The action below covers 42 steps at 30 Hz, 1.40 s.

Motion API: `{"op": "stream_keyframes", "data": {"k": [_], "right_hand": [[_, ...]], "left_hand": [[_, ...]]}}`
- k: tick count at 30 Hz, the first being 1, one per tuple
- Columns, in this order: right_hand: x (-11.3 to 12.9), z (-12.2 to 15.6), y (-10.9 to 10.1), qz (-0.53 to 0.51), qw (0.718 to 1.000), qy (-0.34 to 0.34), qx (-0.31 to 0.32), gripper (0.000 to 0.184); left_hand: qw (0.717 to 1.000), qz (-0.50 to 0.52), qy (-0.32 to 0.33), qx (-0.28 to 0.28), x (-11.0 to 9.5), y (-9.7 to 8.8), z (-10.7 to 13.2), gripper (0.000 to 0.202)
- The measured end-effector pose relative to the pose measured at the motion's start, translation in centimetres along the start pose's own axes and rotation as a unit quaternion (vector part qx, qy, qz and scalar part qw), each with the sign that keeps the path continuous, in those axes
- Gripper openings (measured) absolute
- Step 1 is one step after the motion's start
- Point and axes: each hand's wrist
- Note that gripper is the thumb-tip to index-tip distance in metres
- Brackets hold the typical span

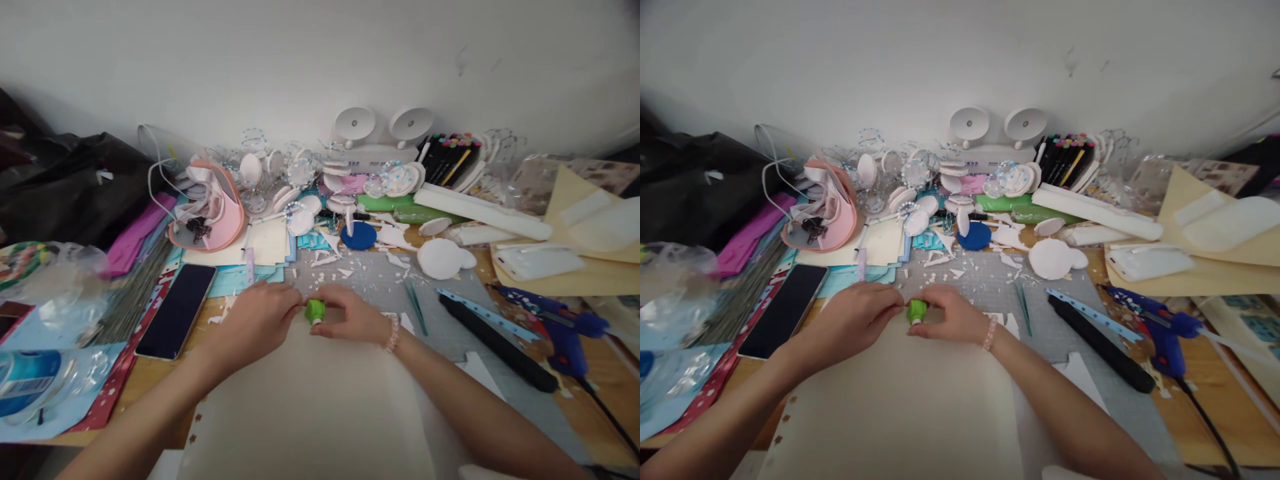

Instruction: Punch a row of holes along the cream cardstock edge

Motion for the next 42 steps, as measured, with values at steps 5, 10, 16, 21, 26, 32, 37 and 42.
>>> {"op": "stream_keyframes", "data": {"k": [5,10,16,21,26,32,37,42], "right_hand": [[-0.1,0.0,0.1,0.025,1.0,-0.01,0.001,0.032],[0.3,0.0,0.4,0.105,0.994,-0.03,-0.004,0.029],[0.5,-0.1,0.8,0.132,0.991,-0.031,-0.017,0.025],[0.3,-0.1,1.1,0.133,0.99,-0.038,-0.016,0.022],[0.3,-0.1,1.4,0.156,0.987,-0.037,-0.005,0.019],[0.2,-0.1,1.4,0.157,0.986,-0.051,-0.005,0.014],[0.5,0.0,1.7,0.167,0.984,-0.054,-0.024,0.017],[0.6,0.1,1.8,0.169,0.984,-0.043,-0.023,0.016]], "left_hand": [[1.0,-0.006,0.007,-0.008,0.0,0.2,-0.1,0.022],[1.0,-0.015,0.012,-0.012,0.0,0.4,-0.2,0.02],[1.0,-0.001,0.009,-0.002,0.2,0.3,0.1,0.019],[1.0,-0.016,0.024,-0.001,-0.9,-0.1,0.1,0.041],[0.997,-0.074,0.014,0.031,-2.2,0.6,-1.6,0.035],[0.995,-0.072,0.006,0.07,-2.2,0.7,-2.9,0.034],[0.993,-0.075,0.016,0.086,-1.9,0.6,-3.0,0.026],[0.994,-0.073,0.005,0.087,-1.9,0.7,-3.1,0.019]]}}
Point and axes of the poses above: each hand's wrist, its own z-axis away from the middle knuckle, its own y-axis out of the palm, x = y × z, and after that the axes turned 12 degrees about -y, right-handed
